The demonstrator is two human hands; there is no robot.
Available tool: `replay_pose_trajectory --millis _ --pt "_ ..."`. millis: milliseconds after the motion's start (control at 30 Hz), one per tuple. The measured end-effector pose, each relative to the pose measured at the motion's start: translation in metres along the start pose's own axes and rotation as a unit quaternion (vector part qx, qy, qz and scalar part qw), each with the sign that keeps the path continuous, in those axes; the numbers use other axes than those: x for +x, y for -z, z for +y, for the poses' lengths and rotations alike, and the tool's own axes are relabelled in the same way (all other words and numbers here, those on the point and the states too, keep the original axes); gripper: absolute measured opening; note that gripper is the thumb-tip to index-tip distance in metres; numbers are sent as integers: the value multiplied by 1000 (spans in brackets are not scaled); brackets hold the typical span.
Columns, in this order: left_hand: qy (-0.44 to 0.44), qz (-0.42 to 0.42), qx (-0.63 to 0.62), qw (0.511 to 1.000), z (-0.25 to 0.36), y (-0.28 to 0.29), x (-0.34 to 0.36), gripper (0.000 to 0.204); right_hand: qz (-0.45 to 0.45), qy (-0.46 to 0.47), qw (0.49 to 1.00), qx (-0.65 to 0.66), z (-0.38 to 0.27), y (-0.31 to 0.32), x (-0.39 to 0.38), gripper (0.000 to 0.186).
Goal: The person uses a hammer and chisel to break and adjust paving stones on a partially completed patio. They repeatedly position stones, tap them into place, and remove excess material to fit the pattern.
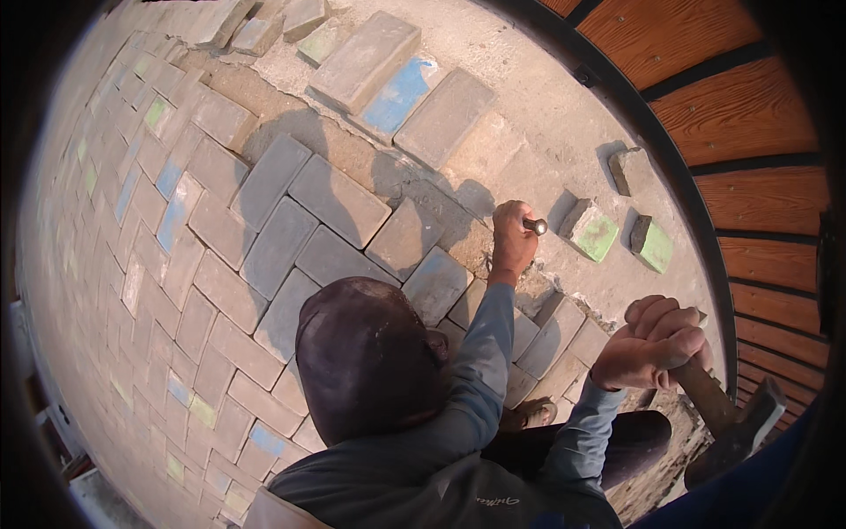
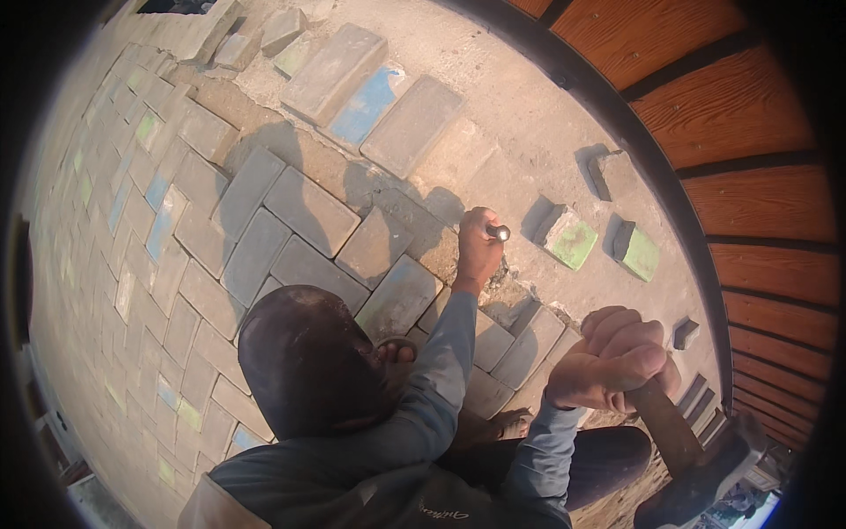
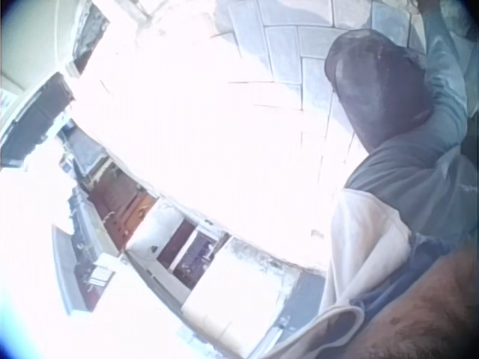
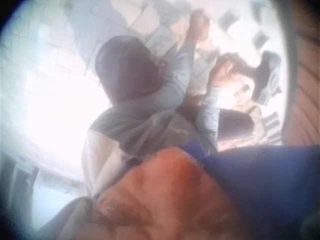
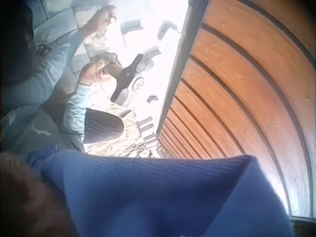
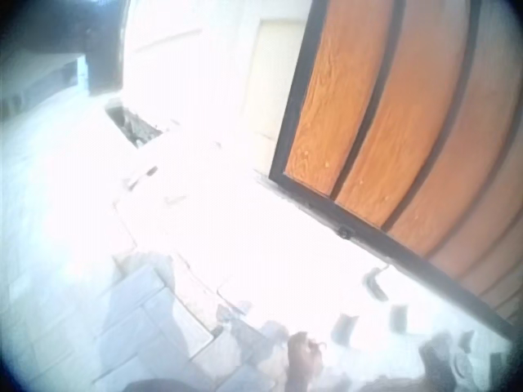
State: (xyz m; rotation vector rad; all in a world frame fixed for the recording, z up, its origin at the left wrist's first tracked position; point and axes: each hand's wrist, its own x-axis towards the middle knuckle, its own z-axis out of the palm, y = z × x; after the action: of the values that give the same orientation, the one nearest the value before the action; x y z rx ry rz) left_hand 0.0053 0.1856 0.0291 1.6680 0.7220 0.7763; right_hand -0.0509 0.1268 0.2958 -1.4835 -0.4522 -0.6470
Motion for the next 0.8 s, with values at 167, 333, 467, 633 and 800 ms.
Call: replay_pose_trajectory --millis 167,333,467,633,800 --pt "-15 67 -96 993 -3 4 6 17 -234 -496 833 -75 91 94 -97 20" --pt "-46 33 -24 998 -3 -4 -11 20 -124 -365 923 -24 14 103 -3 22" --pt "-40 14 -27 999 -4 -10 -5 22 -1 28 999 33 -43 26 83 44" --pt "-66 64 -17 996 -3 -6 2 18 -188 -150 968 -70 23 11 -33 20" --pt "-84 74 -20 993 -6 -6 -2 19 -192 -497 842 -85 75 111 -93 22"
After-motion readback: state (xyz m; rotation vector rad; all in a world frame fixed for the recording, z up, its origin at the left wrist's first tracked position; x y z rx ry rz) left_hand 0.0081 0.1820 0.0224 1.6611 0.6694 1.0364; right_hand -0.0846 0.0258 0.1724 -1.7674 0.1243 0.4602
